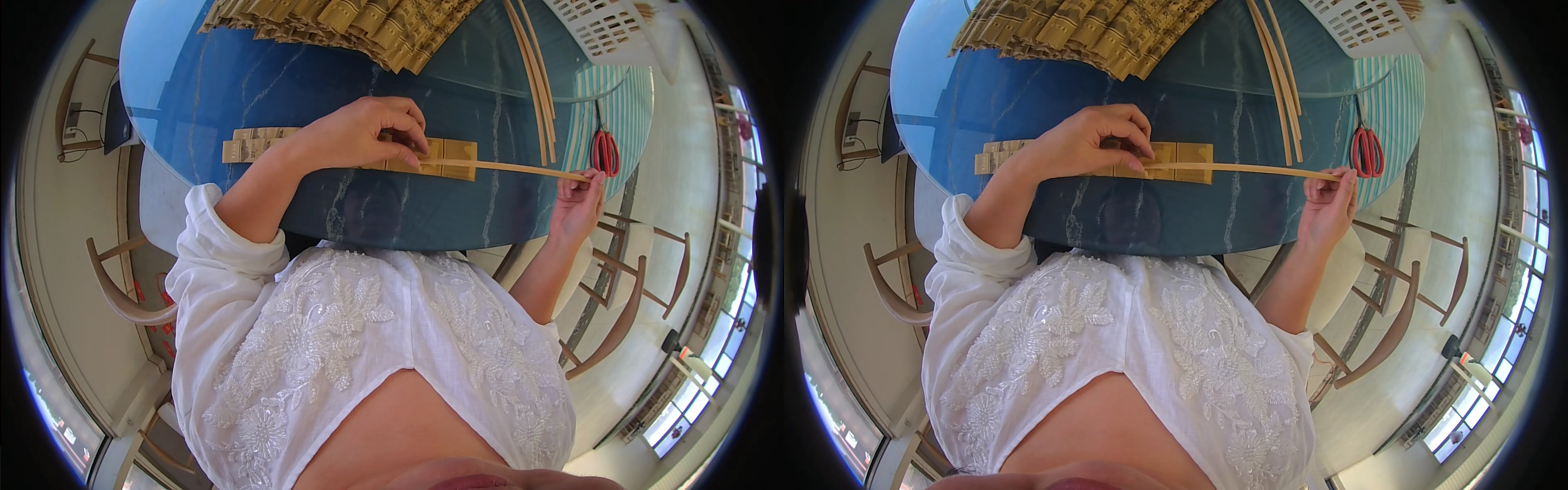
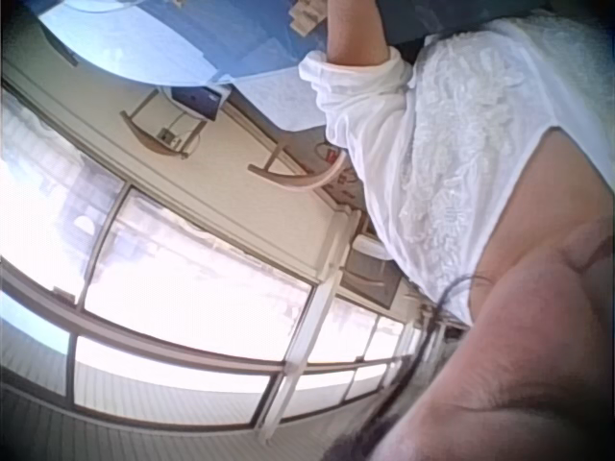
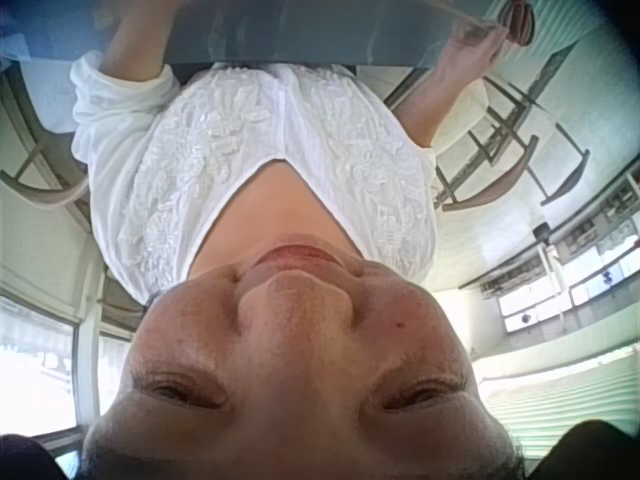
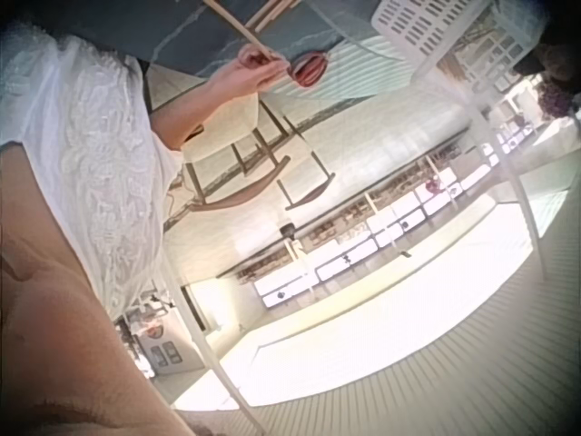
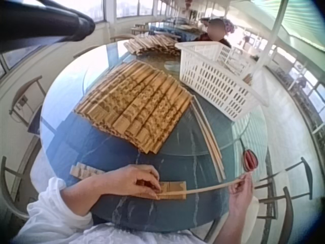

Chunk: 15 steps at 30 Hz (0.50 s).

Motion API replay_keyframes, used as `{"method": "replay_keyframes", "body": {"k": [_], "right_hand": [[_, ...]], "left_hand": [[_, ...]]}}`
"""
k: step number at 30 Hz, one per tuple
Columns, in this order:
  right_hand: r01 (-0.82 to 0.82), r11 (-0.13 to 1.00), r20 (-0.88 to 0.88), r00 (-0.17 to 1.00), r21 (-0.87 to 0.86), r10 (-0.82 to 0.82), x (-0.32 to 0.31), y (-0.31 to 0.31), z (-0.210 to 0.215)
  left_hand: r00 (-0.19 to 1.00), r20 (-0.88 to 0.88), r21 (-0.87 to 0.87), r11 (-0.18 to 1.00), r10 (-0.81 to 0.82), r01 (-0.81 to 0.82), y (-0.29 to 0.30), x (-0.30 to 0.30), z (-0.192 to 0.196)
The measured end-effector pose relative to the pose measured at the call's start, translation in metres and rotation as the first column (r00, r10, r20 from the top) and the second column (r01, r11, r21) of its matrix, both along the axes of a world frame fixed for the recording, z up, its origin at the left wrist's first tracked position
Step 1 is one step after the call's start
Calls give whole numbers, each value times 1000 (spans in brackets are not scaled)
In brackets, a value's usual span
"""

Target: The person assembles a traditional fan by inserting thin wooden sticks into slots on a patterned paper or fabric panel. The person repeatedly picks up sticks from a white basket, aligns them with the panel, and inserts them one by one. The person occasionally adjusts the panel and stacks completed sections on the table.

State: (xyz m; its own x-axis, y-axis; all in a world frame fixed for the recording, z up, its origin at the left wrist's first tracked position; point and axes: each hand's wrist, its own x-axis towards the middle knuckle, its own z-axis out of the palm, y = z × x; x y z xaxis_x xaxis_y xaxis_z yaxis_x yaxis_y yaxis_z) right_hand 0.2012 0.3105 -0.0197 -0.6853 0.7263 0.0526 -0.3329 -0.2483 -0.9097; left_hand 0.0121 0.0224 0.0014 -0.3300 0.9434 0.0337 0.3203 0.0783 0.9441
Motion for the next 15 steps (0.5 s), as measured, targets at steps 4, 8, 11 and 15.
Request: {"method": "replay_keyframes", "body": {"k": [4,8,11,15], "right_hand": [[-1,1000,15,1000,-8,2,1,2,-2],[-1,999,25,1000,38,0,1,2,-3],[-2,997,31,1000,80,0,2,3,-6],[3,996,35,999,94,-7,2,4,-8]], "left_hand": [[1000,5,-20,1000,-12,12,-1,-1,-5],[985,-171,-9,999,36,-39,1,-3,-12],[975,-213,-13,998,56,-60,2,-3,-13],[968,-246,-32,997,56,-66,2,-1,-14]]}}
